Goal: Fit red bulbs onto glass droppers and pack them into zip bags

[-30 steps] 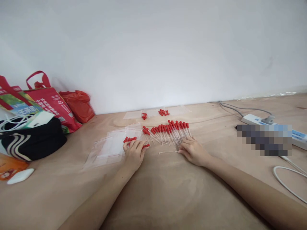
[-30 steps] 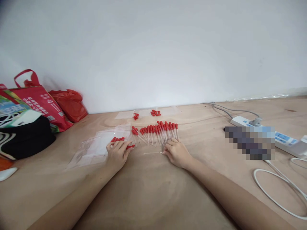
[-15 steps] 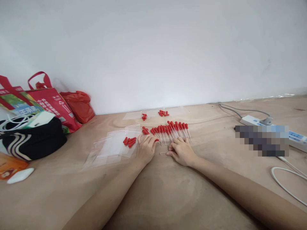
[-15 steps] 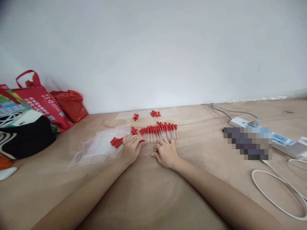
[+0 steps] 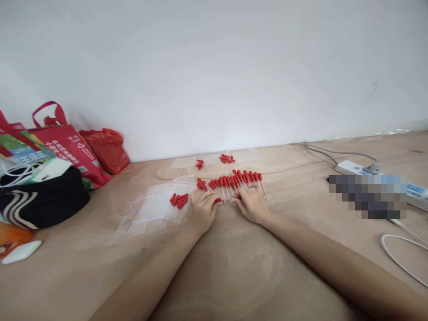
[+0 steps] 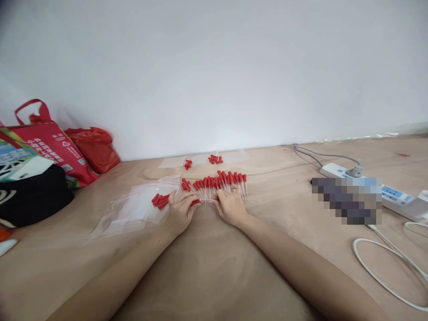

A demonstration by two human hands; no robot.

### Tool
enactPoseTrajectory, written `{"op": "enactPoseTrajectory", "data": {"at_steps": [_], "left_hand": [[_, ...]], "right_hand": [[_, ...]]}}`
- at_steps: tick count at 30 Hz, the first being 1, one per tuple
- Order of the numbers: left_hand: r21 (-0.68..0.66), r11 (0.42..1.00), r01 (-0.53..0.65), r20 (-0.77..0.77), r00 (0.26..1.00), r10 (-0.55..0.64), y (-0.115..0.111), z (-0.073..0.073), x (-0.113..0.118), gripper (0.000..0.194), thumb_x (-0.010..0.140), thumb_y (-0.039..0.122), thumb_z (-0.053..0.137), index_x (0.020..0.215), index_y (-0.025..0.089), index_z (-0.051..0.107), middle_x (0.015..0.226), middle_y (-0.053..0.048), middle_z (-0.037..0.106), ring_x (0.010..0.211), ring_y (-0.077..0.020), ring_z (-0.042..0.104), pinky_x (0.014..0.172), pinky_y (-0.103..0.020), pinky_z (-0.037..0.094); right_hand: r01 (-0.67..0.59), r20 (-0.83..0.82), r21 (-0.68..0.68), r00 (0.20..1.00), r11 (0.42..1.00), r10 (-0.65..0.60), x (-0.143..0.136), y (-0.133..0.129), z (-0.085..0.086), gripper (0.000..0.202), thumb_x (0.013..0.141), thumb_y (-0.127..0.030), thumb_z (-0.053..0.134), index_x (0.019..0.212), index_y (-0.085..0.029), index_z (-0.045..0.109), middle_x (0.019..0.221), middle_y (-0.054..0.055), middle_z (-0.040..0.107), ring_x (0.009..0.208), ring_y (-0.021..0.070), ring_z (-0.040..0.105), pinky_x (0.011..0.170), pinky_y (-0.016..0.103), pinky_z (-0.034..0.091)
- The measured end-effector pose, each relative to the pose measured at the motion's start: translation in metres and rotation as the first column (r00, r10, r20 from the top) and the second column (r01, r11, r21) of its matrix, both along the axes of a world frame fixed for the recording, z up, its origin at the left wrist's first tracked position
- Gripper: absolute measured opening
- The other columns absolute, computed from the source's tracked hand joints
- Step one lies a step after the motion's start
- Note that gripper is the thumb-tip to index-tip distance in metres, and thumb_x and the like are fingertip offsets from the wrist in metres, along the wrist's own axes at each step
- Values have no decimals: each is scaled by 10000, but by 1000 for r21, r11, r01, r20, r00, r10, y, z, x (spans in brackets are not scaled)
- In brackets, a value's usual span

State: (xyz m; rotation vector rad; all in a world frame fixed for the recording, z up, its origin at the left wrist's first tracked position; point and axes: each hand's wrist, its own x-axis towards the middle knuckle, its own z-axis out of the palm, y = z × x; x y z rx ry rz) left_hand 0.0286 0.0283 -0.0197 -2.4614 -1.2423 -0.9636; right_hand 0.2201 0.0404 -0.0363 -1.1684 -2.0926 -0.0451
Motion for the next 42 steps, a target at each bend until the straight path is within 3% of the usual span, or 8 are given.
{"op": "enactPoseTrajectory", "data": {"at_steps": [5,11,15,19,27,32,42], "left_hand": [[16,1000,18,9,1000,-19,0,-1,0,175,861,240,439,965,217,578,878,-28,679,917,-189,585,989,-471,104],[-13,992,122,37,992,-122,-1,2,-3,189,873,248,411,845,209,594,802,-1,683,880,-174,592,986,-447,100],[-62,974,216,22,976,-215,-2,4,-4,217,875,251,398,792,207,594,755,8,678,845,-154,594,980,-419,126],[-95,970,225,-25,973,-228,-3,4,-4,229,877,250,393,787,212,600,761,2,678,846,-151,591,982,-433,120],[-7,985,172,-72,982,-172,-7,5,-2,202,864,224,426,775,220,608,699,18,675,800,-153,598,990,-458,127],[-3,984,180,-78,981,-179,-8,8,-2,200,861,201,423,778,211,604,714,20,675,781,-142,603,990,-455,124],[-22,978,208,-116,971,-209,-7,8,-1,211,859,208,398,745,192,575,678,18,647,781,-144,587,998,-467,108]], "right_hand": [[-54,6,8,999,999,54,2,-1,0,185,849,-315,431,737,-176,479,684,-6,634,622,124,544,853,355,179],[-254,-29,-21,967,967,254,7,0,0,183,857,-309,427,758,-182,514,702,-13,639,578,99,523,835,325,203],[-308,-36,-36,951,951,307,11,2,0,200,842,-327,458,723,-184,531,659,-25,624,555,88,502,830,320,198],[-307,13,-46,951,951,308,15,3,4,210,837,-329,465,708,-184,545,659,-29,622,607,92,523,833,319,180],[-206,149,36,969,978,199,12,-4,16,255,849,-307,413,691,-177,564,643,-10,612,625,103,501,778,313,168],[-175,135,82,977,981,163,8,-9,14,281,856,-307,391,676,-165,553,644,-4,607,602,103,482,728,307,178],[-165,141,33,977,986,159,3,-15,15,293,861,-292,381,685,-166,578,631,-7,596,588,94,478,662,296,167]]}}
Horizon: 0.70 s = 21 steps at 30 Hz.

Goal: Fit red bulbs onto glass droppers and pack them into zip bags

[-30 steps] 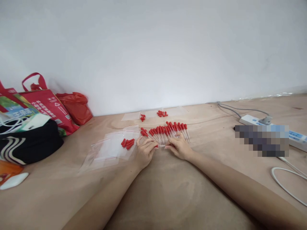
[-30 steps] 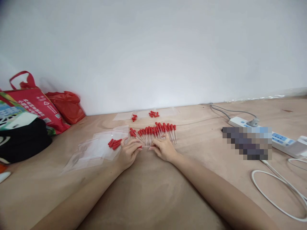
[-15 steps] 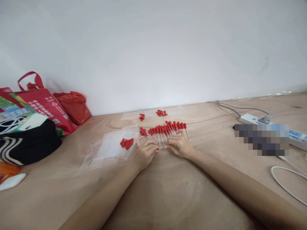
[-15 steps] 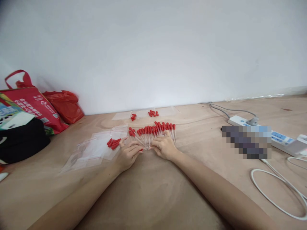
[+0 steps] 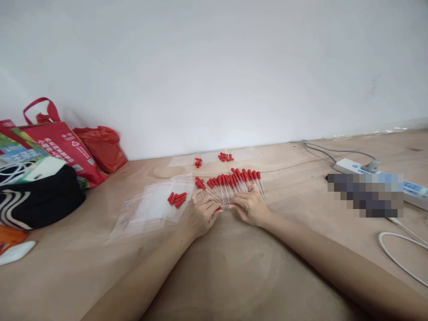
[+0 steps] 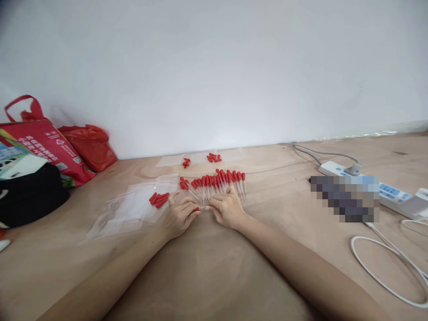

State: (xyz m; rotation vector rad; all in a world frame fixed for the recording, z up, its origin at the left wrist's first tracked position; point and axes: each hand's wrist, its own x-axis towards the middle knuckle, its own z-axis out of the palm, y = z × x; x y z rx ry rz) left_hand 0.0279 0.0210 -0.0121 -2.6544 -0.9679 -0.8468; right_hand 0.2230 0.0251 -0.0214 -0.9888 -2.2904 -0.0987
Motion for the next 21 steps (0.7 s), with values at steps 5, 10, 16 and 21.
{"op": "enactPoseTrajectory", "data": {"at_steps": [5,10,16,21], "left_hand": [[-25,999,32,-67,997,-34,-1,2,0,224,849,200,378,714,183,556,682,5,635,788,-148,578,1000,-464,132],[0,997,73,-83,994,-73,0,2,0,221,840,190,382,704,185,556,708,-2,642,787,-149,580,1002,-453,153],[23,998,58,-66,996,-57,1,4,-1,199,851,199,400,752,193,572,710,14,654,793,-145,589,1004,-448,142],[36,999,-42,-6,999,42,2,4,-7,146,842,282,462,832,223,596,769,17,668,824,-143,588,990,-433,164]], "right_hand": [[-10,-11,-82,1000,997,10,-4,-2,-2,284,860,-286,385,698,-174,590,626,-14,602,576,91,484,646,288,165],[3,6,-145,1000,989,-2,-9,-4,-2,288,860,-277,387,693,-191,605,647,-18,622,561,85,478,647,284,168],[24,-8,-265,1000,964,-27,-11,-5,3,307,869,-292,377,683,-200,604,659,-23,648,551,90,484,649,279,181],[34,-16,-283,999,958,-41,-13,-3,6,377,893,-317,320,662,-191,590,639,-19,645,521,89,474,647,275,198]]}}
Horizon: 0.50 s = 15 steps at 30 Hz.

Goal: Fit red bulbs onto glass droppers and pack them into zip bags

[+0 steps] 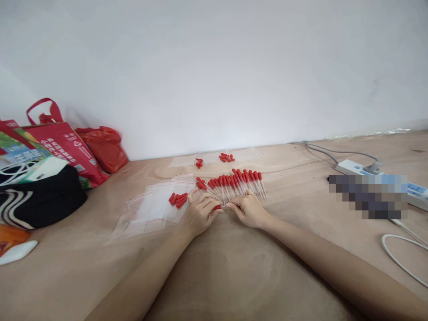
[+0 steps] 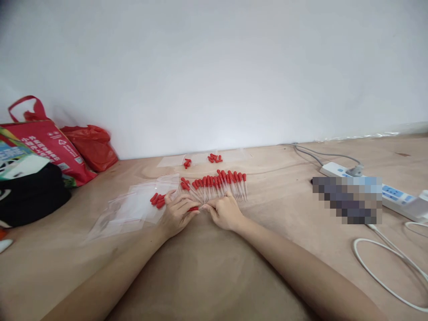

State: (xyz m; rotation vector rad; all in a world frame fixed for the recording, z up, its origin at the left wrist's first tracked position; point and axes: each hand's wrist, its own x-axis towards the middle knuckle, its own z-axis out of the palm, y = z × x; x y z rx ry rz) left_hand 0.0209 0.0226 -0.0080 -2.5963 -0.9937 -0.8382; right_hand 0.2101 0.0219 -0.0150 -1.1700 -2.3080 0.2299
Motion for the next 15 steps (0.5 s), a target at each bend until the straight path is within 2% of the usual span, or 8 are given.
{"op": "enactPoseTrajectory", "data": {"at_steps": [3,10,12,15], "left_hand": [[20,1000,20,15,1000,-21,-2,0,2,156,843,252,460,778,221,598,702,27,661,783,-137,593,991,-444,141],[40,997,69,53,996,-71,-3,1,6,161,834,236,469,743,224,601,665,38,656,766,-136,592,987,-426,153],[26,999,31,78,996,-33,0,2,4,164,835,273,477,749,231,610,688,31,668,767,-145,591,976,-429,162],[23,1000,-10,118,993,7,3,1,-1,162,838,296,479,792,242,625,716,20,679,771,-156,588,963,-441,159]], "right_hand": [[-1,-2,-11,1000,1000,1,-1,0,-1,382,888,-313,330,626,-184,576,627,-18,640,525,93,481,650,275,210],[-34,-70,-151,997,988,24,-4,1,-2,404,890,-334,327,622,-197,596,585,-29,633,529,99,507,666,276,243],[-36,-56,-143,998,989,28,-2,3,1,398,899,-329,307,672,-206,611,627,-22,648,555,104,521,664,276,238],[-89,32,-37,995,995,90,3,6,6,328,889,-331,338,765,-215,619,747,2,665,662,126,540,654,281,219]]}}
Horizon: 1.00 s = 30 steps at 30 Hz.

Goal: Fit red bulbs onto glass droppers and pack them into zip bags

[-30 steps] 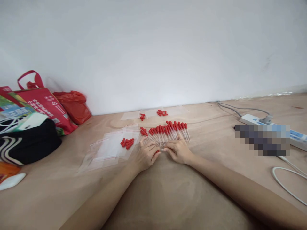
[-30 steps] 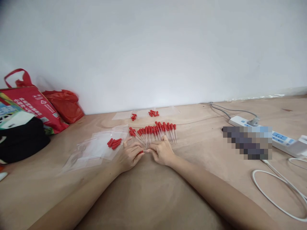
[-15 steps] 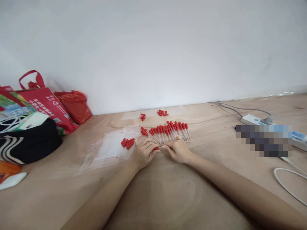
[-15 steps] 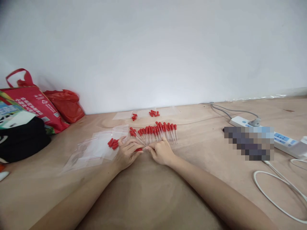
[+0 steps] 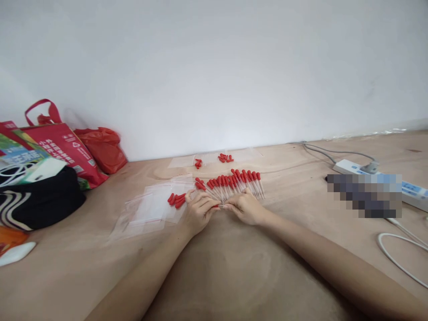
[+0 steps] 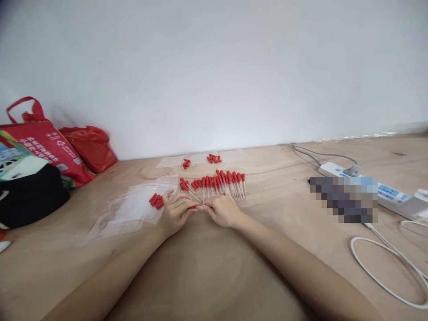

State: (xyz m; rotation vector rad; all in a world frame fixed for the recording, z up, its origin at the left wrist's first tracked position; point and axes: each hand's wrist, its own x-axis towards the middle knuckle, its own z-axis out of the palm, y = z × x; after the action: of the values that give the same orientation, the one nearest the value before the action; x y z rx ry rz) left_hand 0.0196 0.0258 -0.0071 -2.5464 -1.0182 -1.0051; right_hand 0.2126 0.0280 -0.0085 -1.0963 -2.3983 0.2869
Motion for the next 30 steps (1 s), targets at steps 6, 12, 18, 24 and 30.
{"op": "enactPoseTrajectory", "data": {"at_steps": [6,12,18,24,30], "left_hand": [[-69,995,73,-59,995,-77,1,-7,-5,218,850,167,420,879,258,616,770,24,683,817,-144,584,969,-415,155],[-48,996,-76,-21,997,75,0,-3,-3,254,818,343,484,1041,246,558,929,-31,661,939,-200,543,962,-428,147],[-72,840,-537,136,829,542,13,-6,-28,339,771,388,493,1035,179,533,941,-80,627,897,-232,538,882,-410,223],[-110,750,-652,52,750,660,15,-8,-37,204,764,325,508,914,211,586,924,-55,618,939,-237,499,880,-427,184],[-141,708,-692,-1,715,699,13,-8,-35,183,750,317,538,888,214,601,940,-53,607,952,-235,485,883,-439,175]], "right_hand": [[-42,167,203,986,978,8,3,-5,2,216,827,-234,426,738,-195,618,703,20,624,710,145,485,640,302,186],[58,117,168,990,984,-78,0,-7,8,198,814,-246,450,738,-202,627,748,17,653,729,142,529,668,303,213],[609,-108,-38,785,792,-609,36,24,9,245,806,-294,424,885,-226,646,834,38,675,776,175,589,711,291,316],[755,-43,-179,635,631,-772,52,42,-6,267,763,-302,450,929,-197,631,816,67,671,783,212,603,635,273,364],[737,-27,-182,658,651,-752,44,44,-8,259,756,-274,449,936,-183,612,846,69,664,816,210,596,699,292,370]]}}
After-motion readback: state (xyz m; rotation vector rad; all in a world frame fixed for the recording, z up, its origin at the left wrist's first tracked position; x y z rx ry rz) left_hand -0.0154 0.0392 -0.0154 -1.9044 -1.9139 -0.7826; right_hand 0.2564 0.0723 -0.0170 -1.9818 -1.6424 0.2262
